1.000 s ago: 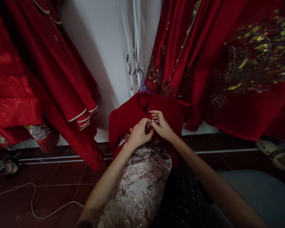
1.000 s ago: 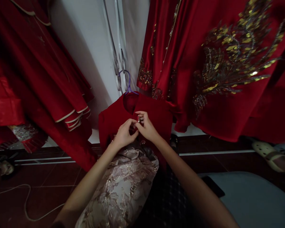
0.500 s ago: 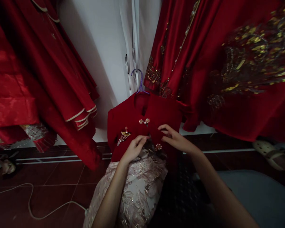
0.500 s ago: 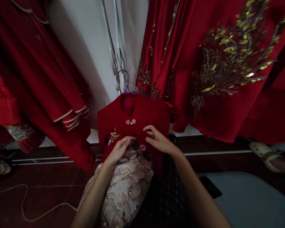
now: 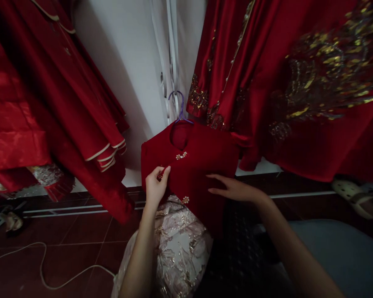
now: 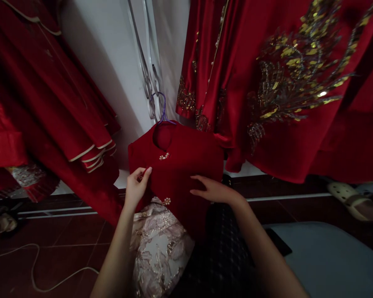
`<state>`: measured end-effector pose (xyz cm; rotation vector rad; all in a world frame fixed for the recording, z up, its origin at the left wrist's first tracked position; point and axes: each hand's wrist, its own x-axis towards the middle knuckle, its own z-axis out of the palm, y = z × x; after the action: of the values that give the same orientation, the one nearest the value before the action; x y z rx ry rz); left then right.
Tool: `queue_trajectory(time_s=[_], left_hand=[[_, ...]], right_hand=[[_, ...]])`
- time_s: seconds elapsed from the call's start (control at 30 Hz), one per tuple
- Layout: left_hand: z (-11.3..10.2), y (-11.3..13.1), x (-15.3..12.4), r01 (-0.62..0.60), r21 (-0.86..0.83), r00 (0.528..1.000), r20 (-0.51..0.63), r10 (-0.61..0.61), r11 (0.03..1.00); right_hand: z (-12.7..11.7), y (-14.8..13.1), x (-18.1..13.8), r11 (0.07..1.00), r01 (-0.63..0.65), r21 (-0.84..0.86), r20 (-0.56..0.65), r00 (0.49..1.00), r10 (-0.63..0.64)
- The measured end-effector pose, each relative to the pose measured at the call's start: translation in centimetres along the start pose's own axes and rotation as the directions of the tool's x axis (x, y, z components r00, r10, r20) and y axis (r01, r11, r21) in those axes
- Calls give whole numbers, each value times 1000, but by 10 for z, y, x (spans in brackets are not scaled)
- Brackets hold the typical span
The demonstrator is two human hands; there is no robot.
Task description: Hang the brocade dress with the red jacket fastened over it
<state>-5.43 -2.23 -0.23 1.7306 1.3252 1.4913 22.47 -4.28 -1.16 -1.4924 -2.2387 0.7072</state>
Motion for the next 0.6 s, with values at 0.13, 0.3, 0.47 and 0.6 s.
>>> queue_trajectory(time_s=[0.13,0.3,0.47,0.6], left_hand=[[8,-10,-9,0,48,985,170,-8,999],[29,-10,-34,148,-168,979,164,-120,975],[41,-2,-47,307,-355,918,356,-176,883],[41,-3,-47,250,-275,943,288,-168,928]], right_hand=[[17,-5,11,986,-88,-140,-251,967,50],[31,-58,6,993,13,117,-237,971,16],[49,-80,11,978,9,210,-356,932,67],[48,-79,16,972,30,235,-334,941,52]])
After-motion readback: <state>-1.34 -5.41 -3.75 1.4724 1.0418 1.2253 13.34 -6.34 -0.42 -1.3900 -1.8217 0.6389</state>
